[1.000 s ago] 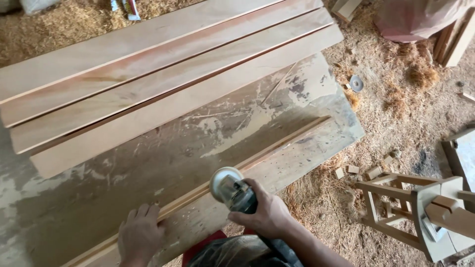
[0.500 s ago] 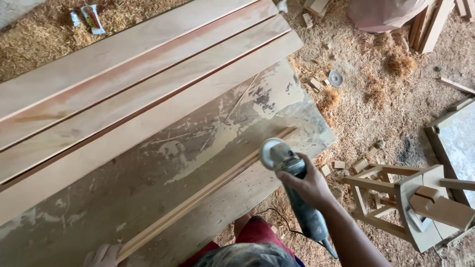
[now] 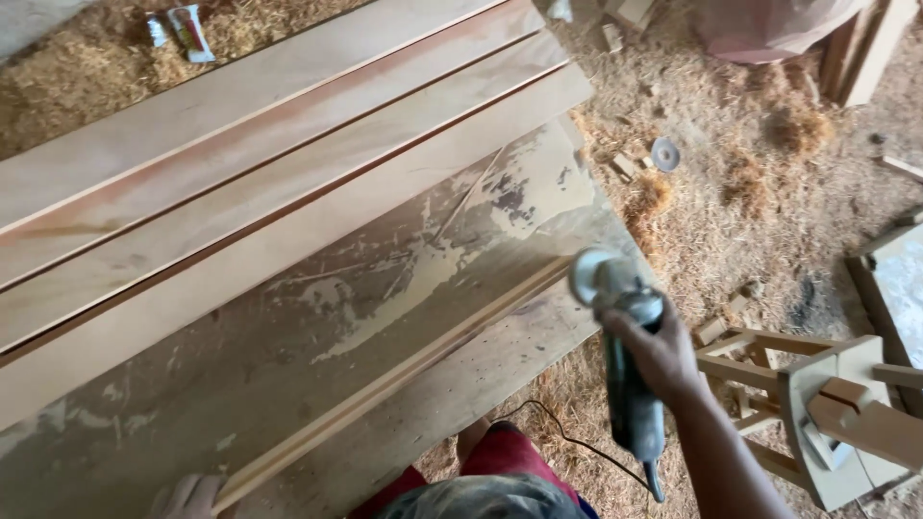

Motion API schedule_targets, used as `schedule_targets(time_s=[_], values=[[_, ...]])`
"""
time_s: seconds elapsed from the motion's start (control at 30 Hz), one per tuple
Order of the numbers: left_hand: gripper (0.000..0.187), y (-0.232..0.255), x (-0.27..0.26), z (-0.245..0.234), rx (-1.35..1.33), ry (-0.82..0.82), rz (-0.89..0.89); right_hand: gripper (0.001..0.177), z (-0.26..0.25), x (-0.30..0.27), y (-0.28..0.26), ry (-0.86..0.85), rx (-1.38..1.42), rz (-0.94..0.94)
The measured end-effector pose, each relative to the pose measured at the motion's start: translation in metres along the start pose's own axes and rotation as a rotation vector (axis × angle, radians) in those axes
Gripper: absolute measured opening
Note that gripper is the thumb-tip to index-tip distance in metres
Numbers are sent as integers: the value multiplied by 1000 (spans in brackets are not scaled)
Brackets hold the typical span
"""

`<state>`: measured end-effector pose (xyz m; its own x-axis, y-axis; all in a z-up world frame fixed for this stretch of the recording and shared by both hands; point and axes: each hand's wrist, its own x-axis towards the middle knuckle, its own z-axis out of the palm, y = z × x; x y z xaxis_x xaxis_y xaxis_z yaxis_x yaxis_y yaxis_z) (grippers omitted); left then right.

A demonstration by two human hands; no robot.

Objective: The person sands a wooden board with a power sander, moving it along the surface and edges, then repeats the process with another board.

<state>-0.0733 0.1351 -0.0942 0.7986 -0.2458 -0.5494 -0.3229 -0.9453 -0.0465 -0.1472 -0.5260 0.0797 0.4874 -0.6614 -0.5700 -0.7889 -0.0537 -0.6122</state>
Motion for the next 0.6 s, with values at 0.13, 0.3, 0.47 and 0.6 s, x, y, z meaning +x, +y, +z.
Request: schedule_targets(time_s=[0.13,0.3,0.47,0.6], values=[[52,-22,-18,-8,11,-18,-15,81,73,-69,-7,-314,-152,-119],[49,9,-31,-47,-51,6,-66,99,127,-161,-74,-662,-401,-105],[47,6,-26,-48,-42,29,-66,100,157,-181,-75,-784,-481,-314],[54,3,-25,-46,-36,-12,-48,101,144,-171,-73,-720,-478,-306]])
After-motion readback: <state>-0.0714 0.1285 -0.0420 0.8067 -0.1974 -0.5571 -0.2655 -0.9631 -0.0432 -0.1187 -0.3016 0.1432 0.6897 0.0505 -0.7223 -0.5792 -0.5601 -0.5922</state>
